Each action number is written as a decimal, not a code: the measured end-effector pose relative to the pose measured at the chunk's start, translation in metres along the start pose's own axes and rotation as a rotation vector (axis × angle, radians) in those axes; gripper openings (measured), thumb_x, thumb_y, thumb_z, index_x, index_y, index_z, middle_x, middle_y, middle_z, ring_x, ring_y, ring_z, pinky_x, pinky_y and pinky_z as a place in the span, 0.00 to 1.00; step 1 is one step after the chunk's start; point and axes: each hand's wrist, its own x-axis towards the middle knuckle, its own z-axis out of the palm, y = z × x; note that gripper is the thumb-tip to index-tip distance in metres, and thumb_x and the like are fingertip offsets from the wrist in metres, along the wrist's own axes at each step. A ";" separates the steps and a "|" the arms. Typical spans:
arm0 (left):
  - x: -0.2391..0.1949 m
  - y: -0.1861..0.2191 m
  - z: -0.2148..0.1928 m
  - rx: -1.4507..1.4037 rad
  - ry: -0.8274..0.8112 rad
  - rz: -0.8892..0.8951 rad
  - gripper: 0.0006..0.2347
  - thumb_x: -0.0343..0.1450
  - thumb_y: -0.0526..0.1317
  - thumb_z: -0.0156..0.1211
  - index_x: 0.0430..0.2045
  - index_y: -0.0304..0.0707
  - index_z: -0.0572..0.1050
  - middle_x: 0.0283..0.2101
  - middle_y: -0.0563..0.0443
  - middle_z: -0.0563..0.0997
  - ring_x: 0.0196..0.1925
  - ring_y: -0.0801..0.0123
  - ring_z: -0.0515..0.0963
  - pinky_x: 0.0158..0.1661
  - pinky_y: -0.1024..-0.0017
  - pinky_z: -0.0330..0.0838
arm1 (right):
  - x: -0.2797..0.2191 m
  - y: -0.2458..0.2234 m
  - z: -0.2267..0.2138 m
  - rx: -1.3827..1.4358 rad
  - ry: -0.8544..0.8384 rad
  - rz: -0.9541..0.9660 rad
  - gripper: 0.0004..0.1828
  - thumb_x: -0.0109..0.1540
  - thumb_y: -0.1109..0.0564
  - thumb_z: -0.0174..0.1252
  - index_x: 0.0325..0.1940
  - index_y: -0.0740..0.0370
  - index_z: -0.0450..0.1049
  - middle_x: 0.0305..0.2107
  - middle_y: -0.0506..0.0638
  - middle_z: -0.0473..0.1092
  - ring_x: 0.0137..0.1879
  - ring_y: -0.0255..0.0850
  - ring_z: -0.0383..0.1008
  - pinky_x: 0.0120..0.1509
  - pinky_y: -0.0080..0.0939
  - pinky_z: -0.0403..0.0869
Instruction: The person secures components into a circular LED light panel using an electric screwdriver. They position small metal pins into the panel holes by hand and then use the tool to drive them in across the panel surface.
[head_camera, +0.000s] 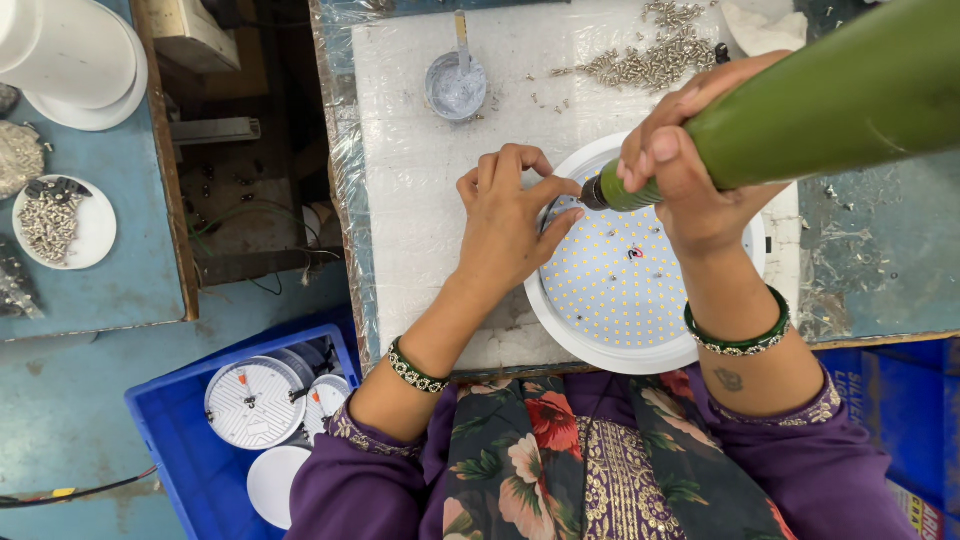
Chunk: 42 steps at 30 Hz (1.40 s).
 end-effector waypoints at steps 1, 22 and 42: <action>-0.001 -0.001 0.000 -0.011 -0.004 -0.010 0.10 0.64 0.44 0.74 0.38 0.53 0.82 0.48 0.53 0.70 0.56 0.58 0.67 0.55 0.54 0.53 | -0.001 -0.001 0.001 0.009 0.001 0.000 0.13 0.73 0.66 0.59 0.52 0.67 0.59 0.26 0.56 0.67 0.25 0.40 0.70 0.31 0.38 0.75; -0.004 0.000 0.002 -0.016 0.049 0.016 0.06 0.64 0.41 0.74 0.30 0.52 0.83 0.48 0.57 0.71 0.58 0.60 0.67 0.58 0.51 0.52 | -0.004 -0.005 0.002 0.025 -0.005 -0.005 0.14 0.72 0.65 0.61 0.51 0.67 0.60 0.26 0.56 0.66 0.25 0.39 0.69 0.31 0.39 0.75; -0.004 -0.002 0.002 0.011 0.029 0.002 0.05 0.65 0.36 0.71 0.31 0.47 0.83 0.51 0.58 0.73 0.61 0.60 0.67 0.60 0.48 0.52 | -0.013 0.010 0.006 -0.069 -0.041 0.018 0.12 0.73 0.70 0.55 0.54 0.66 0.59 0.28 0.56 0.67 0.26 0.39 0.71 0.32 0.37 0.76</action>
